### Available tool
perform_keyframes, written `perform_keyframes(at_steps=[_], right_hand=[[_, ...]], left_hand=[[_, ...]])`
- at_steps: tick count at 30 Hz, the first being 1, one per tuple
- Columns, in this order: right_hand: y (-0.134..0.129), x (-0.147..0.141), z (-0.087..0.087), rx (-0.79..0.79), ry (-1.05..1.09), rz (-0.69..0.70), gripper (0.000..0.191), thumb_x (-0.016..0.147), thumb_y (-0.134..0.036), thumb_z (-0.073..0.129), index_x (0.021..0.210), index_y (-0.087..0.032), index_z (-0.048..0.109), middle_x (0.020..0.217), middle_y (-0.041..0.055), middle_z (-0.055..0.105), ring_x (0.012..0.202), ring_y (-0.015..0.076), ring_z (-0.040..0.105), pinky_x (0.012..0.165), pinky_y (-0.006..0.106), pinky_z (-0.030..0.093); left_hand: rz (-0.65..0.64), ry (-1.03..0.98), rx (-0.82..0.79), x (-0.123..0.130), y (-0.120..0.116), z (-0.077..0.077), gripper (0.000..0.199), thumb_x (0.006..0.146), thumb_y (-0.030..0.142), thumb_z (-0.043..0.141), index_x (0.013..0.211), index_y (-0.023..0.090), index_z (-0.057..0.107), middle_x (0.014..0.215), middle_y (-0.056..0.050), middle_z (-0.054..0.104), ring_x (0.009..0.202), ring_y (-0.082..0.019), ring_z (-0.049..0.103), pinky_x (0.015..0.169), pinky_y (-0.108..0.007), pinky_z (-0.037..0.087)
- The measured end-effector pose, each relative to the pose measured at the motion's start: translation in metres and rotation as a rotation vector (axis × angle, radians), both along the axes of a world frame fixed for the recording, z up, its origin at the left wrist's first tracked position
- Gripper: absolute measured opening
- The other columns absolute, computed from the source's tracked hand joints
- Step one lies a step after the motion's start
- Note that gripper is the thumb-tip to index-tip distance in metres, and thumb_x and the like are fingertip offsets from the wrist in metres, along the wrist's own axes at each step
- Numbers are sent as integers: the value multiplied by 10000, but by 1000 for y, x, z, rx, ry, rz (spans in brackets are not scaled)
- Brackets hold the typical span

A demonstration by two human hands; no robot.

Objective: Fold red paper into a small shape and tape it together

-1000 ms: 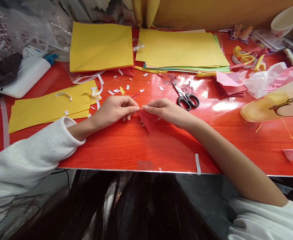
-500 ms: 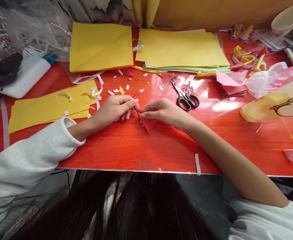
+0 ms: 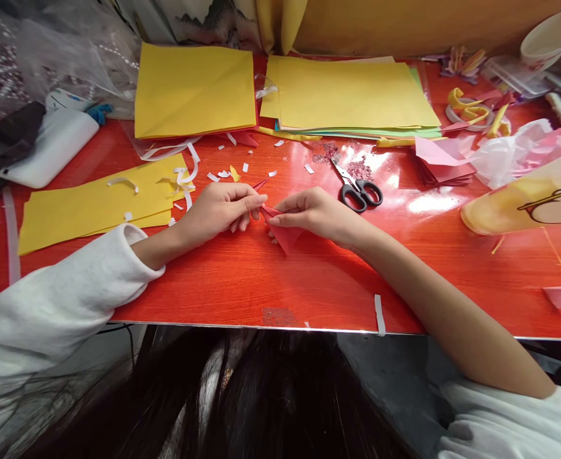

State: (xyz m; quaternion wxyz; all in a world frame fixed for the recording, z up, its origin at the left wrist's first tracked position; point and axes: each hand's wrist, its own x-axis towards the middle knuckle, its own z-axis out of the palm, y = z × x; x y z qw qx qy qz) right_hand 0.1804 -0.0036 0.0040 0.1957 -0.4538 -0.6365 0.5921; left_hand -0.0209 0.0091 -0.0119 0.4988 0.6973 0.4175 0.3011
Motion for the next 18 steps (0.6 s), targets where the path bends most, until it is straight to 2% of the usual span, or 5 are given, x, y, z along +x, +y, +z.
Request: perform_keyframes(at_steps=[3,7,10,18], right_hand=[[0,1,2,-64,53,-7,167,766,-354,699,775,-192,738,844,60,734,787,198,674,768,327,514],[2,4,0,-116,115,-74,148,730,-340,739,762,-195,742,774,50,724,714,181,669,717,311,522],[4,6,-1,-137,125,-84,154,711,-337,755,755,-190,745,748,46,716,682,170,659,695,299,520],[1,2,2,-213,140,-68,163,700,-334,765,745,-179,739,750,54,719,684,168,663,668,281,516]], left_hand=[[-8,-157,-62,-1,2,2,197,876,279,559,769,123,612,536,14,560,405,-42,481,376,-160,342],[-71,-283,-69,0,4,3,32,810,134,616,835,119,627,699,-5,621,546,-55,572,458,-151,453],[-87,-267,-23,-1,5,2,37,791,94,621,819,114,636,717,-7,619,573,-55,578,508,-159,494],[-82,-190,112,-1,-3,1,77,859,116,542,785,131,558,667,12,563,539,-46,553,498,-157,475]])
